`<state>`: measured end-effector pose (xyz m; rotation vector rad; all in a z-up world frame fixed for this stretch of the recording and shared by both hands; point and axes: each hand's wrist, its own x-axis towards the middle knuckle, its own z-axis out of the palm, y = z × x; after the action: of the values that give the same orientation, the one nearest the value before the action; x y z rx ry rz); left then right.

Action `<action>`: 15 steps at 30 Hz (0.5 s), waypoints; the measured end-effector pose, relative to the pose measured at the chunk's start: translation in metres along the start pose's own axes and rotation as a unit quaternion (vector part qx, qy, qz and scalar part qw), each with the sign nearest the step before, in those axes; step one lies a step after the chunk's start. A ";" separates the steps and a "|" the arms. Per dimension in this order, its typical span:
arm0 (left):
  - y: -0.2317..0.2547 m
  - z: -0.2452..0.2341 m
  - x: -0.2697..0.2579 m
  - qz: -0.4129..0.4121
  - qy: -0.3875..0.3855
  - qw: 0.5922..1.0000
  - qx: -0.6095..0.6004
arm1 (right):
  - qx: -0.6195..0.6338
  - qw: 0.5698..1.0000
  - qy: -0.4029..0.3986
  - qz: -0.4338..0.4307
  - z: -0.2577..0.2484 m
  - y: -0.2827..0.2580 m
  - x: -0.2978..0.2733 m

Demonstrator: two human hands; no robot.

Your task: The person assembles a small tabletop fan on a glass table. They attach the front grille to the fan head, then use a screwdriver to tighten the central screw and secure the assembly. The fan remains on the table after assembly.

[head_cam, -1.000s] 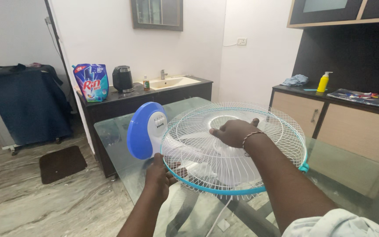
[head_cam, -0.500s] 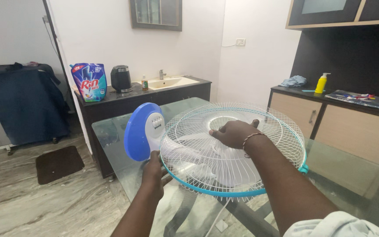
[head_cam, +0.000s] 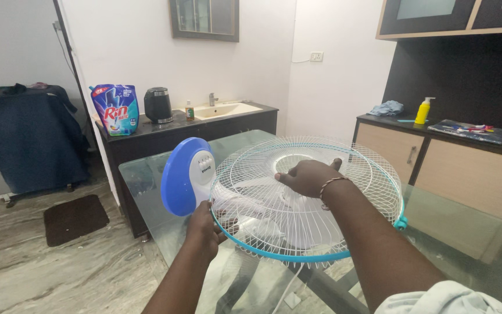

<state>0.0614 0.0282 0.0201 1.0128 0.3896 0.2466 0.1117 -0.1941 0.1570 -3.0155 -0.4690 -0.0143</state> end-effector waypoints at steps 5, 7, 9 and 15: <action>-0.012 0.005 -0.002 -0.009 0.013 0.999 -0.030 | -0.041 0.999 0.010 0.004 -0.003 -0.017 0.003; -0.019 0.002 -0.009 0.014 -0.005 0.997 -0.075 | -0.029 0.999 0.012 0.009 -0.004 -0.030 0.006; -0.018 -0.003 -0.014 0.015 -0.015 0.998 -0.065 | -0.022 1.000 0.000 0.010 -0.002 -0.034 0.008; -0.016 -0.007 -0.026 -0.007 0.009 1.000 -0.008 | -0.036 0.999 0.027 -0.022 0.011 -0.026 0.026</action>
<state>0.0356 0.0158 0.0077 0.9934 0.4109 0.2462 0.1285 -0.1607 0.1486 -3.0658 -0.5410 -0.1184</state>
